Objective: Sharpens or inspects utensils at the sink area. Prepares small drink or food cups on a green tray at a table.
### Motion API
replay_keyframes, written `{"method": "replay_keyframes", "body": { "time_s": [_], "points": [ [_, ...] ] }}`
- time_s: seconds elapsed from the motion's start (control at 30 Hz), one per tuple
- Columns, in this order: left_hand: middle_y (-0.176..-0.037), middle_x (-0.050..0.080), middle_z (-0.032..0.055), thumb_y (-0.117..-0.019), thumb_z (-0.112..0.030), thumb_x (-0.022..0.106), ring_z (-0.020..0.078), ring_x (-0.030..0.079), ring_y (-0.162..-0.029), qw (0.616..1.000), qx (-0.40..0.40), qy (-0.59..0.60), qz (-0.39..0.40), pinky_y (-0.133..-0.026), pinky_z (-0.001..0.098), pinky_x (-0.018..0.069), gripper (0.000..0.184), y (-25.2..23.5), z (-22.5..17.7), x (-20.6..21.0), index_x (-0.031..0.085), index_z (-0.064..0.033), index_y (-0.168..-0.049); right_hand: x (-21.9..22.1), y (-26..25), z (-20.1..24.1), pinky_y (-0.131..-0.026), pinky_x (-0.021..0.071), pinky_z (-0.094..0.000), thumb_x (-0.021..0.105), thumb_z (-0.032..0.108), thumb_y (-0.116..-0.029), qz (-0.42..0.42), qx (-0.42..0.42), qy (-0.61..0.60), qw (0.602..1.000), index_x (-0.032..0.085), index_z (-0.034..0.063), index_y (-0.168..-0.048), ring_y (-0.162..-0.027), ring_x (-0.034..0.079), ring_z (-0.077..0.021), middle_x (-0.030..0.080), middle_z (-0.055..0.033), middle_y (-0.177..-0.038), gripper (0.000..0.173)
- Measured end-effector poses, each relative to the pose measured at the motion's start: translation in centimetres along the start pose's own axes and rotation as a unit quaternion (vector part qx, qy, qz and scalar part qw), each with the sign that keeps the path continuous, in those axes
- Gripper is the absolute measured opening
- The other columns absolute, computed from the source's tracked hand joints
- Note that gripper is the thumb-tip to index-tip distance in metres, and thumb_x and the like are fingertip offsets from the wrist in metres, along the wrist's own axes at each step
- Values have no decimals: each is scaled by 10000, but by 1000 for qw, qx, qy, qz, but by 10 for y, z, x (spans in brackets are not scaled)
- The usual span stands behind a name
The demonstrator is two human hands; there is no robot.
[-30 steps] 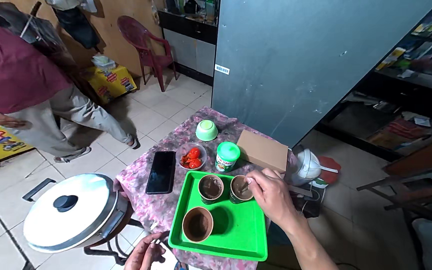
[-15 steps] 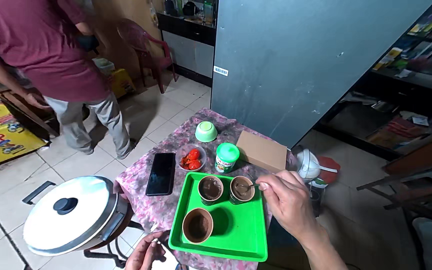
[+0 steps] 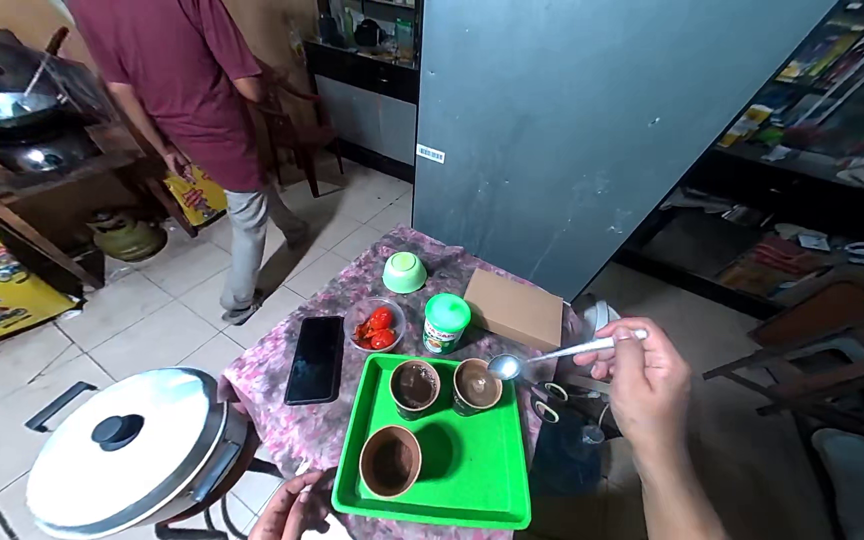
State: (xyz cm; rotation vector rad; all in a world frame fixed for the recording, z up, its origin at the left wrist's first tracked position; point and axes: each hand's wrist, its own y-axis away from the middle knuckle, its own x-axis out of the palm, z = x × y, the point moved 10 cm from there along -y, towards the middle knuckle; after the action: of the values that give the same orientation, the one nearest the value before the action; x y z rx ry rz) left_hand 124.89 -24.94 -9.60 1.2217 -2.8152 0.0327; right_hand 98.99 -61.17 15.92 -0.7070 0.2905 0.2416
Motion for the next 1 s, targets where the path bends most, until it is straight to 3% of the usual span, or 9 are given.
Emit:
{"method": "replay_keyframes", "body": {
  "time_s": [0.2,0.37,0.47,0.53,0.57,0.67,0.77,0.93,1.0],
  "points": [
    [-904,700,26,-1075,-57,373,143,695,-739,1000,-7,7,0,-706,356,623,269,-2,1,-2,549,19,-1263,5,-10,21,-474,524,-190,388,175,-1091,11,-4,-36,999,634,116,-1067,-542,640,-56,714,33,-733,254],
    [-974,705,53,-1078,-43,377,156,703,-797,999,43,2,-28,-731,356,622,267,-3,-12,-7,546,33,-1271,70,12,34,-495,582,-291,432,212,-1082,107,-50,-46,992,638,138,-1120,-598,681,-107,736,27,-814,221],
    [-1127,713,89,-1065,-39,382,177,712,-928,990,125,-48,-36,-790,354,613,287,-13,-46,-6,546,44,-1287,121,38,45,-660,627,-303,496,217,-1068,183,-144,-21,972,680,133,-1111,-743,701,-74,724,49,-896,207],
    [-1186,713,106,-1093,-122,379,205,717,-994,981,169,-97,-17,-860,386,609,314,-24,-73,5,564,26,-1301,150,53,52,-793,598,-310,520,247,-1063,215,-207,19,954,717,156,-1074,-829,684,-65,719,63,-897,217],
    [-1211,712,107,-1109,-192,370,216,711,-1046,973,195,-127,1,-915,407,597,353,-30,-85,12,579,6,-1313,161,59,54,-799,579,-309,527,268,-1063,223,-235,38,945,728,172,-1056,-829,671,-71,714,68,-870,223],
    [-1313,686,71,-1117,-405,290,224,648,-1230,939,250,-227,63,-1069,465,532,518,-46,-108,40,595,-78,-1378,181,65,56,-718,517,-307,518,318,-1063,233,-279,111,925,733,192,-1019,-740,612,-111,642,58,-745,253],
    [-1397,637,22,-1090,-543,178,184,578,-1322,913,250,-301,121,-1134,465,471,662,-58,-113,67,574,-140,-1435,185,66,51,-646,477,-312,492,284,-1043,237,-267,137,924,695,176,-950,-641,552,-119,551,58,-644,248],
    [-1436,611,-6,-1054,-603,61,168,522,-1375,885,256,-352,165,-1166,473,410,762,-65,-113,92,554,-191,-1464,184,59,45,-705,542,-321,492,320,-1065,241,-227,109,937,724,197,-1037,-710,622,-96,644,65,-742,263],
    [-1430,618,-31,-1047,-611,37,154,517,-1379,871,264,-379,168,-1174,464,393,777,-65,-113,97,552,-211,-1469,184,58,47,-664,503,-323,495,314,-1055,233,-239,143,932,714,191,-1000,-679,590,-116,600,58,-691,257]
  ]
}}
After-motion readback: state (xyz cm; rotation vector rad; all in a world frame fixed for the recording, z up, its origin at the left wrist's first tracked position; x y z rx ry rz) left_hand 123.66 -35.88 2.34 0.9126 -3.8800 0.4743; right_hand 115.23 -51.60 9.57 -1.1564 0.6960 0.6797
